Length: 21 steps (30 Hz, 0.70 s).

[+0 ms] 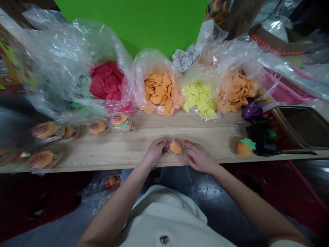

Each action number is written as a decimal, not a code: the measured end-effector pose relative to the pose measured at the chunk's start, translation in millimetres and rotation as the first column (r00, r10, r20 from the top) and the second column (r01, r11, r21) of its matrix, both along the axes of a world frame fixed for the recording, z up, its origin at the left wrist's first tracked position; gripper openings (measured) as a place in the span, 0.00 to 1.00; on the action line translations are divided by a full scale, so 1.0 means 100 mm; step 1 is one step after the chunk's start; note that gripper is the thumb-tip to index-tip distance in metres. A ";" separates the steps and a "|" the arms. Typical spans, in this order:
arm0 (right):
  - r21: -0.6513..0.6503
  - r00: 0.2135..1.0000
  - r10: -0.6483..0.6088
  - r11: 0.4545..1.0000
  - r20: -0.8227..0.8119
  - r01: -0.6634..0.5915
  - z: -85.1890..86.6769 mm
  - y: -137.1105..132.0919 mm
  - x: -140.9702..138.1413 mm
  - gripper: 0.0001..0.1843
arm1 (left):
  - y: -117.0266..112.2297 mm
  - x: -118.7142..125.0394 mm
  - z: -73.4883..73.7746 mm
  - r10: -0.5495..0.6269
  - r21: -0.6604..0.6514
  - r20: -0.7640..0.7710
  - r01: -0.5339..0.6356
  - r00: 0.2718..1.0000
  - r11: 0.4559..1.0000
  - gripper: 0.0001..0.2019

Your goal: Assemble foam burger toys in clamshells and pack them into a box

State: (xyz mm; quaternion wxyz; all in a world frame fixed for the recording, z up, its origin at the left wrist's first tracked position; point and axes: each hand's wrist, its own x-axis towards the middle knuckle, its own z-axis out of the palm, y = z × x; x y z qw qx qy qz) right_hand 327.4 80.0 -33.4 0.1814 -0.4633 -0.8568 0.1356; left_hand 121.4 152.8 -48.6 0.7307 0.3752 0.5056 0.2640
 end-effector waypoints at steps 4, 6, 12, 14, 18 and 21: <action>0.012 0.999 -0.035 0.999 0.032 0.035 -0.08 -0.17 -0.08 0.18 | -0.07 -0.02 0.02 0.018 0.029 0.030 -0.018 0.999 0.999 0.18; -0.004 0.996 -0.076 0.997 -0.046 0.076 -0.09 -0.20 -0.14 0.16 | -0.11 -0.05 0.04 0.037 0.045 0.034 -0.038 0.999 0.998 0.19; -0.392 0.858 -0.442 0.861 -0.261 0.324 0.15 -0.05 -0.30 0.11 | -0.26 -0.31 0.28 -0.155 0.023 0.036 0.154 0.987 0.988 0.16; -0.619 0.905 -0.337 0.778 -0.260 0.112 0.24 -0.05 -0.39 0.14 | -0.38 -0.48 0.37 -0.309 0.030 0.027 0.308 0.951 0.951 0.15; -0.805 0.946 -0.053 0.541 -0.320 -0.242 0.30 -0.25 -0.59 0.15 | -0.73 -0.80 0.44 -0.500 0.028 -0.061 0.503 0.864 0.864 0.12; -0.832 0.952 0.003 0.486 -0.305 -0.268 0.30 -0.46 -0.71 0.14 | -0.98 -0.97 0.43 -0.452 -0.038 -0.116 0.451 0.884 0.892 0.12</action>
